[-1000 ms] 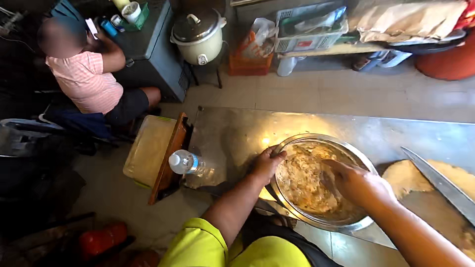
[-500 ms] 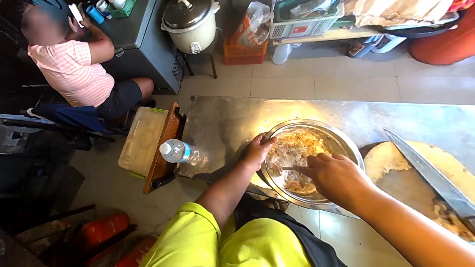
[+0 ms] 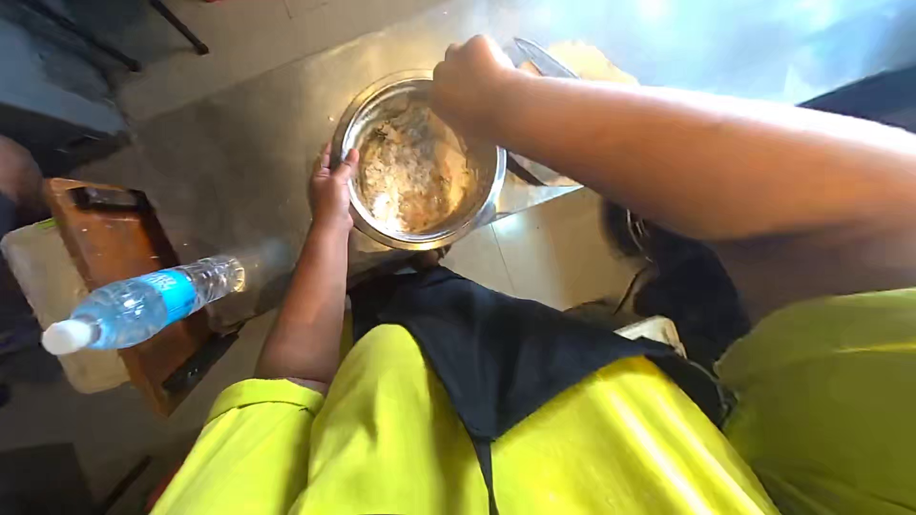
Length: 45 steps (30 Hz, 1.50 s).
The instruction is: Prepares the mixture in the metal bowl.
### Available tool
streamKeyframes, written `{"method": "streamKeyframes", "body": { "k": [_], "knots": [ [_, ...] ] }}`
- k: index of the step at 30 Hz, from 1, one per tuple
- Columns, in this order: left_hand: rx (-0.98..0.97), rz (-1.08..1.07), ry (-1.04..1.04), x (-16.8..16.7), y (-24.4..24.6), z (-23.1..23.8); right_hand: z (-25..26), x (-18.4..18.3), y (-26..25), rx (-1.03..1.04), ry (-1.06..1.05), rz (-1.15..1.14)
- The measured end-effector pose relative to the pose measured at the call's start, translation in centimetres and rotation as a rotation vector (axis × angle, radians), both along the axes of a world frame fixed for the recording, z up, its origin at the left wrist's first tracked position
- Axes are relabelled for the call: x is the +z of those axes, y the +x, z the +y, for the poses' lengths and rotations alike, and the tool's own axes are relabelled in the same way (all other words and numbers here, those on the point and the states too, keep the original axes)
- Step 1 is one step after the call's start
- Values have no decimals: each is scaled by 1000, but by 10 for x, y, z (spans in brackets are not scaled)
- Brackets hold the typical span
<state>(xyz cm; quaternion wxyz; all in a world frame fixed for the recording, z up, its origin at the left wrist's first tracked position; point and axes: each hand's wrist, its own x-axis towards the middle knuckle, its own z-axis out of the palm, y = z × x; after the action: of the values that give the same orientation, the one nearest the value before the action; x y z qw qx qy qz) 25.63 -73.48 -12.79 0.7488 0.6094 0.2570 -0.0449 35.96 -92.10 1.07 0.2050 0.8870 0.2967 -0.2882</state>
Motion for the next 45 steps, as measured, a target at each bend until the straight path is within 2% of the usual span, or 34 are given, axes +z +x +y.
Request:
{"method": "streamKeyframes", "body": {
  "k": [4, 7, 11, 14, 19, 21, 24, 28, 31, 35, 39, 45],
  "knots": [
    [63, -17, -22, 2, 1, -3, -29, 10, -6, -111, -96, 93],
    [96, -29, -68, 4, 1, -4, -52, 12, -23, -137, -73, 174],
    [105, 0, -89, 5, -1, -5, -66, -9, -72, -248, 83, 293],
    [71, 25, -80, 6, -3, -4, -53, -30, -96, -456, 229, 378],
    [-14, 12, -69, 5, -2, 3, -39, -52, -84, -793, 538, 531],
    [-12, 13, -72, 5, -2, 2, -43, -46, -72, -874, 631, 565],
    [-2, 4, -94, 3, -2, 2, -53, -21, -53, -931, 629, 553],
    [18, 2, -119, 1, -2, 2, -61, 17, -39, -851, 509, 447],
    [34, -2, -138, 0, 0, 2, -68, 29, -32, -714, 377, 304],
    [22, 6, -100, -1, 1, 3, -61, 11, -17, -756, 377, 222],
    [11, 21, -63, 3, 2, 3, -28, -19, -3, -799, 436, 224],
    [66, 50, -100, -1, -2, 2, 21, -10, -32, -439, 374, 292]
  ]
}}
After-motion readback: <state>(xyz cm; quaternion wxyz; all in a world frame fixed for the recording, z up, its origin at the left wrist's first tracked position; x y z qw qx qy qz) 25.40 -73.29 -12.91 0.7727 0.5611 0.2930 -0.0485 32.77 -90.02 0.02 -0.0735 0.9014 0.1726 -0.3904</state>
